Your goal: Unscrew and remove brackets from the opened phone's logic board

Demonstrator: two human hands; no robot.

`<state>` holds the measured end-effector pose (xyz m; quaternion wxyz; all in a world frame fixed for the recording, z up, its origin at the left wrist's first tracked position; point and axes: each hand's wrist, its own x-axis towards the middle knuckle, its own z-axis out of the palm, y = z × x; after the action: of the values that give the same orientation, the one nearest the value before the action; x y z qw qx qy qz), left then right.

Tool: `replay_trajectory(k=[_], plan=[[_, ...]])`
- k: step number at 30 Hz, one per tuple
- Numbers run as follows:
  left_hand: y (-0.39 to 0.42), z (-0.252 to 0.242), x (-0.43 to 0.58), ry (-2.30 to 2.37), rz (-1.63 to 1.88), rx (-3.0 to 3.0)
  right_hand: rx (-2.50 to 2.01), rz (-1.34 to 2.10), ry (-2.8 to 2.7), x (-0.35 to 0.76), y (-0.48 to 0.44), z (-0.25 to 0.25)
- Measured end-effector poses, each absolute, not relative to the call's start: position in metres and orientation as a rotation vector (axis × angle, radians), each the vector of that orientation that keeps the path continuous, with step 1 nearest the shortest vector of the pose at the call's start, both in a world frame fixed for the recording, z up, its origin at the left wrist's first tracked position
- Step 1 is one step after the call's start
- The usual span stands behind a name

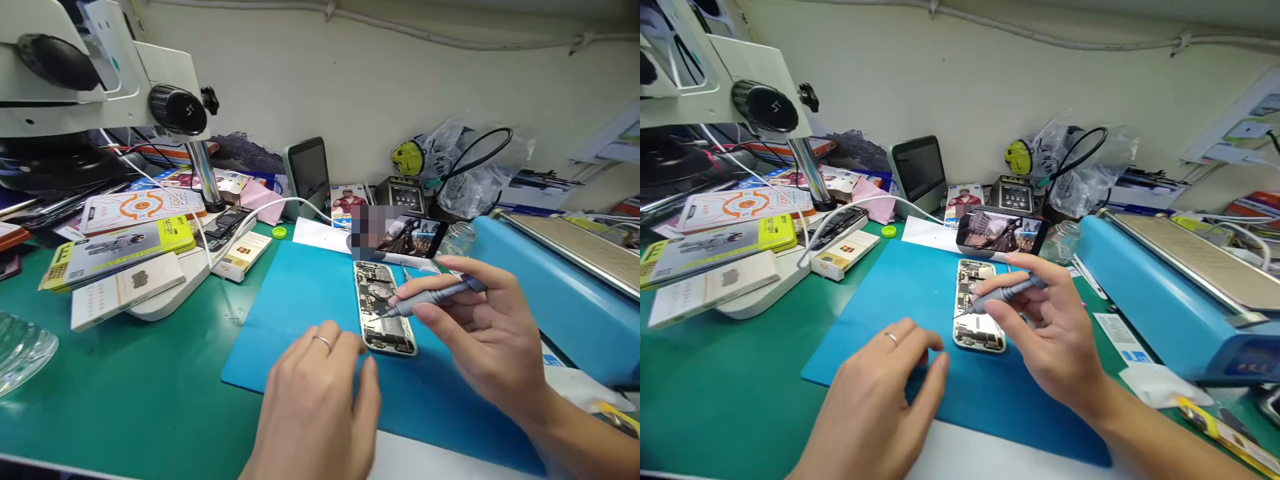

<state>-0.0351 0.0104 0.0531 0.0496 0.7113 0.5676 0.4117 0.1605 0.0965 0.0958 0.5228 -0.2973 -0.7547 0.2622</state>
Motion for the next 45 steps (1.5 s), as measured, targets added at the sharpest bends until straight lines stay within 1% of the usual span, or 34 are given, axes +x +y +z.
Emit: replay_trajectory(k=[5, 10, 14, 18, 23, 34, 45], plan=[[0.010, 0.048, -0.034, 1.826, 1.172, 2.174, -0.675, 0.807, -1.613, 0.162, 0.091, 0.083], [0.013, 0.052, -0.041, 1.699, 1.143, 2.388, -0.629, 0.849, -1.654, 0.161, 0.083, 0.080], [0.014, 0.057, -0.046, 1.604, 1.192, 2.384, -0.590, 0.848, -1.693, 0.161, 0.083, 0.081], [0.012, 0.057, -0.050, 1.564, 1.142, 2.382, -0.581, 0.837, -1.717, 0.161, 0.085, 0.082], [0.012, 0.055, -0.051, 1.585, 1.116, 2.384, -0.598, 0.810, -1.717, 0.164, 0.083, 0.083], [0.012, 0.056, -0.045, 1.619, 1.218, 2.334, -0.614, 0.752, -1.749, 0.164, 0.083, 0.084], [0.013, 0.056, -0.047, 1.613, 1.206, 2.360, -0.643, 0.770, -1.714, 0.165, 0.083, 0.083]])
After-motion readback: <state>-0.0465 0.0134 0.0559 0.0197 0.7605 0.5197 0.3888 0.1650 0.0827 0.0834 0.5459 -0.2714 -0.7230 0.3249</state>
